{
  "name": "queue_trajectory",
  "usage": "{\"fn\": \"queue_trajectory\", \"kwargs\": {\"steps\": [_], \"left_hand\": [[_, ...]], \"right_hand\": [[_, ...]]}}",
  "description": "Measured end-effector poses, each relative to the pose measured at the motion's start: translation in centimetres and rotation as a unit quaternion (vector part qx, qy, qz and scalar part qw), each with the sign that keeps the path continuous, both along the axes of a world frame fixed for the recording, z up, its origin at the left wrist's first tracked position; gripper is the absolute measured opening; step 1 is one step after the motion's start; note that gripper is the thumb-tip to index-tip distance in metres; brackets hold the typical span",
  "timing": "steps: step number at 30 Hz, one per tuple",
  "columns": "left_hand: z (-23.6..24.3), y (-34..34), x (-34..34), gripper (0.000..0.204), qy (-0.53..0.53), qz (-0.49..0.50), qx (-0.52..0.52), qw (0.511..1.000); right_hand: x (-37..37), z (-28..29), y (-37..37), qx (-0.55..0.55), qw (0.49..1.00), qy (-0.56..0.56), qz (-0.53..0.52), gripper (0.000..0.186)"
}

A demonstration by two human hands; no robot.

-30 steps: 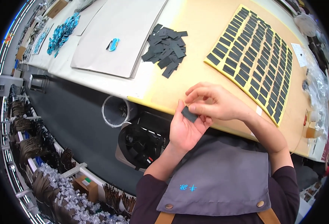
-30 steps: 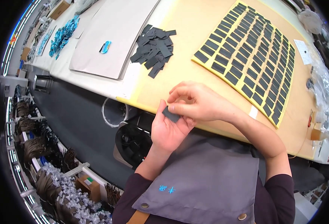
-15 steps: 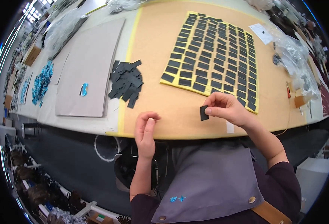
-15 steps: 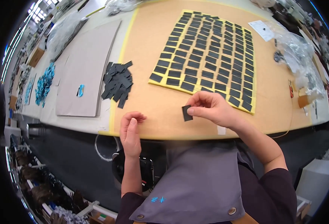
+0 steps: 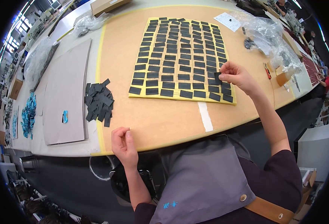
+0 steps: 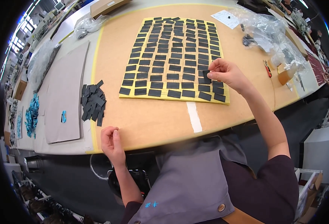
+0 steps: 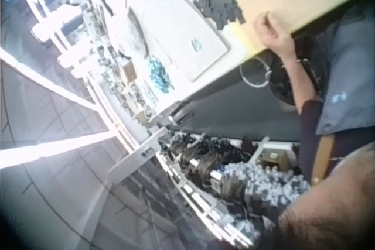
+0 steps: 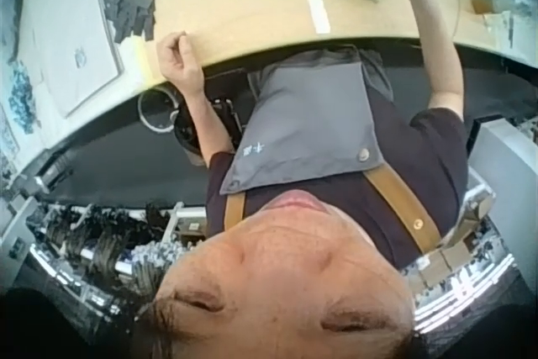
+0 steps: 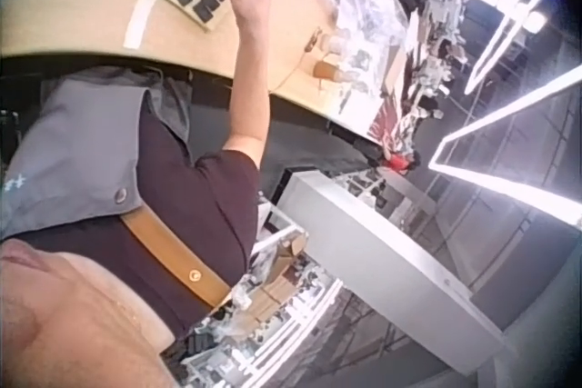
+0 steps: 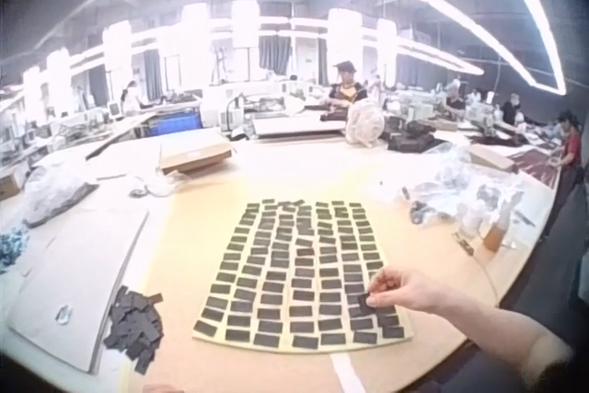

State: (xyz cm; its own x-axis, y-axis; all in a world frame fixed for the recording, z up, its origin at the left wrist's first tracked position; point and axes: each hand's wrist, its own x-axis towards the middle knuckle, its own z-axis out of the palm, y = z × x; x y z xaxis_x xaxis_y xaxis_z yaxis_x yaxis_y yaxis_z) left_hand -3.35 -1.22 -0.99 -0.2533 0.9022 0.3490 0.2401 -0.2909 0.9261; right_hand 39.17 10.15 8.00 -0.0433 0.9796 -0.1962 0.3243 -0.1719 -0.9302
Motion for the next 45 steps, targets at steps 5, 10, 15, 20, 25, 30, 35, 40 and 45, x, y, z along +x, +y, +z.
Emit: {"fn": "queue_trajectory", "kwargs": {"steps": [5,10,15,20,25,30,35,40,45], "left_hand": [[0.1,-0.2,0.0,0.008,0.013,0.009,0.005,1.000],[-0.2,-0.2,-0.1,0.007,0.008,0.015,0.009,1.000],[-0.1,-0.1,-0.3,0.008,0.023,0.025,0.008,0.999],[1.4,1.9,0.1,0.018,0.154,-0.013,-0.012,0.988],[2.9,6.9,0.1,0.030,0.428,-0.026,0.007,0.903],[2.2,9.6,-1.0,0.031,0.477,-0.034,0.027,0.878],[2.4,10.6,-0.9,0.029,0.476,-0.048,0.026,0.878],[2.1,10.6,-0.7,0.027,0.460,-0.038,0.030,0.887],[1.6,10.2,-1.5,0.021,0.418,-0.029,0.035,0.907]], "right_hand": [[-4.0,-1.2,1.5,-0.017,0.995,0.025,0.099,0.021],[-8.0,-1.2,3.5,-0.009,0.985,-0.004,0.172,0.019],[-11.4,-0.6,5.1,-0.003,0.978,-0.016,0.209,0.016],[-14.9,-0.4,6.1,-0.005,0.971,0.002,0.238,0.016],[-19.2,-0.8,7.3,0.024,0.958,-0.049,0.283,0.013],[-19.0,-0.3,8.0,0.024,0.968,-0.014,0.251,0.013],[-18.4,-0.7,8.5,0.026,0.971,0.003,0.239,0.014],[-20.3,-1.7,8.9,0.050,0.958,-0.029,0.282,0.012],[-23.8,-1.5,8.4,0.104,0.924,-0.152,0.334,0.018]]}}
